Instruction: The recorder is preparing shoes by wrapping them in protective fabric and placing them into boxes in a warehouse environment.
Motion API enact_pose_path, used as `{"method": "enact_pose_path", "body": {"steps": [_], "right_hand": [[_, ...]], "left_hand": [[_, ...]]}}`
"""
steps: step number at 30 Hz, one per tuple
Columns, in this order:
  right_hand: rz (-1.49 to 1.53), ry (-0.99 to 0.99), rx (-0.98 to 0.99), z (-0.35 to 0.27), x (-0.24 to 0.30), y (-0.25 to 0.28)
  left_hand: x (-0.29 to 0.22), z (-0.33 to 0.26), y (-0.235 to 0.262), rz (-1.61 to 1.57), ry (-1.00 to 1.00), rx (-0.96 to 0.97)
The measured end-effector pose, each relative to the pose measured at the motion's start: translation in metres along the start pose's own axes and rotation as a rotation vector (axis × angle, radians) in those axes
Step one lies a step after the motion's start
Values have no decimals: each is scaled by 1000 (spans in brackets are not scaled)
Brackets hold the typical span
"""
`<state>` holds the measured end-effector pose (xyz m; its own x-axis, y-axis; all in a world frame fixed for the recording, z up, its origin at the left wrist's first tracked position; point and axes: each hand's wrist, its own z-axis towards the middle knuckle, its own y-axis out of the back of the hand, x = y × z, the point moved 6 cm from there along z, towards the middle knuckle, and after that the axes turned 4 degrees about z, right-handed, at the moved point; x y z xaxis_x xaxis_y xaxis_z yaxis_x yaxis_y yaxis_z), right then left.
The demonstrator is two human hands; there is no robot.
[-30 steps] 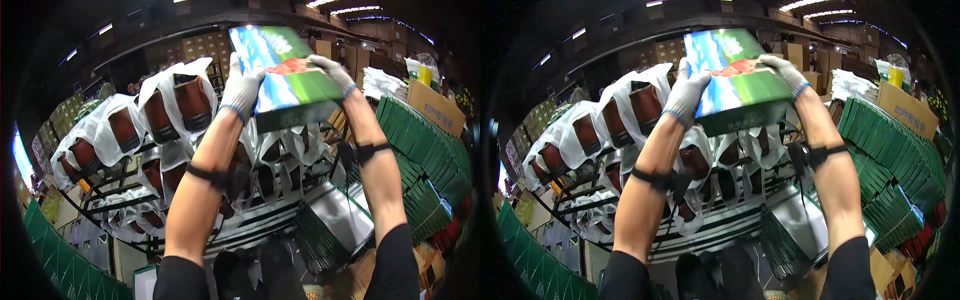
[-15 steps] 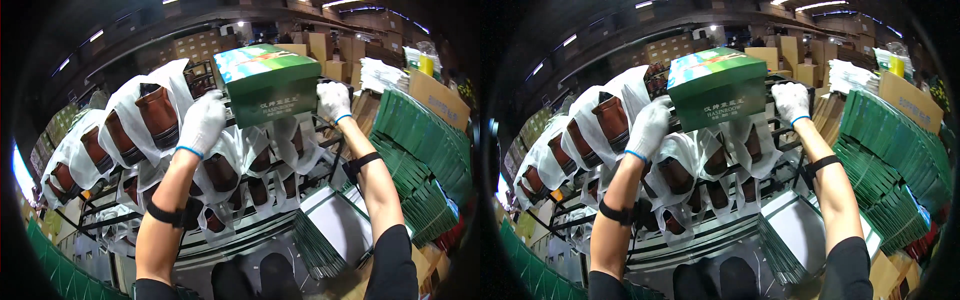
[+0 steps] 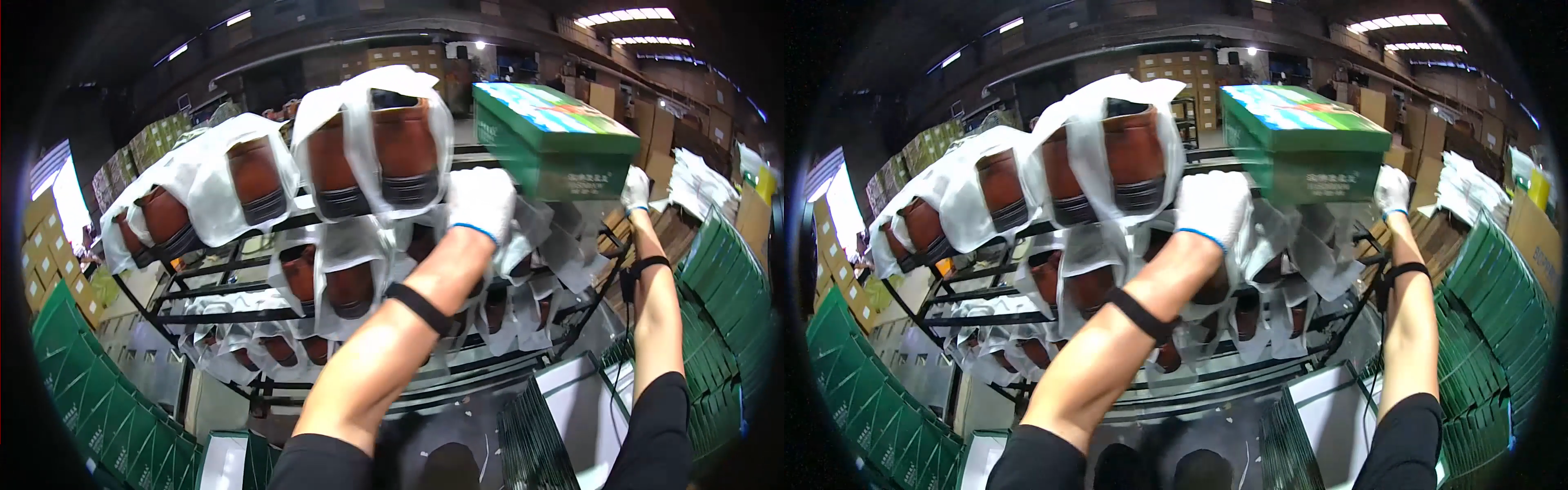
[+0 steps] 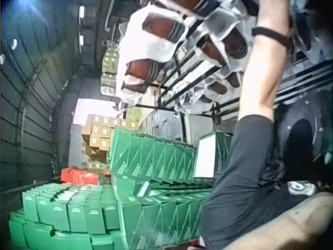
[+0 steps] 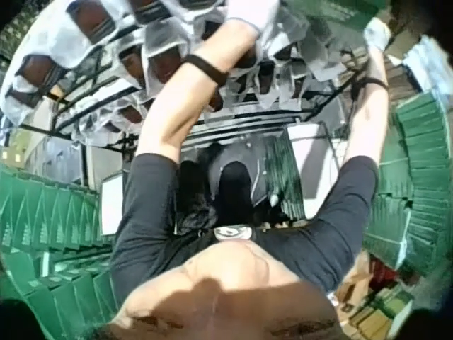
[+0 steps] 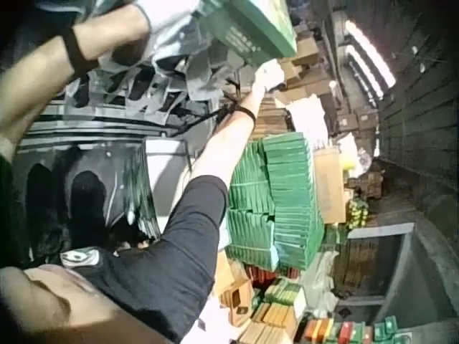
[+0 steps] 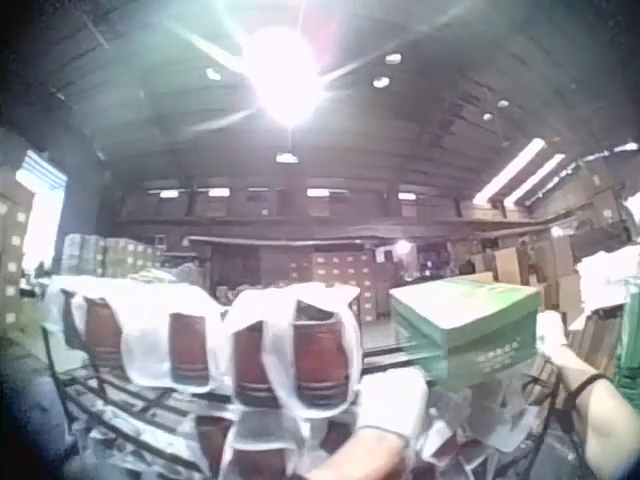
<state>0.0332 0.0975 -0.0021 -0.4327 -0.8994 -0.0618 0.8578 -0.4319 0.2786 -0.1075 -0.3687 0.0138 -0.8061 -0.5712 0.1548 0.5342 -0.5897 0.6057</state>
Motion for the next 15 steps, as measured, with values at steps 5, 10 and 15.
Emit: {"method": "enact_pose_path", "body": {"steps": [5,10,15], "right_hand": [[623,-493,-356,-3,13,74],[1139,-44,-321,38,377,231],[425,457,151,119,581,218]], "left_hand": [[12,-8,1,-265,145,22],[10,-203,79,-517,-151,-232],[154,-523,141,189,787,351]]}}
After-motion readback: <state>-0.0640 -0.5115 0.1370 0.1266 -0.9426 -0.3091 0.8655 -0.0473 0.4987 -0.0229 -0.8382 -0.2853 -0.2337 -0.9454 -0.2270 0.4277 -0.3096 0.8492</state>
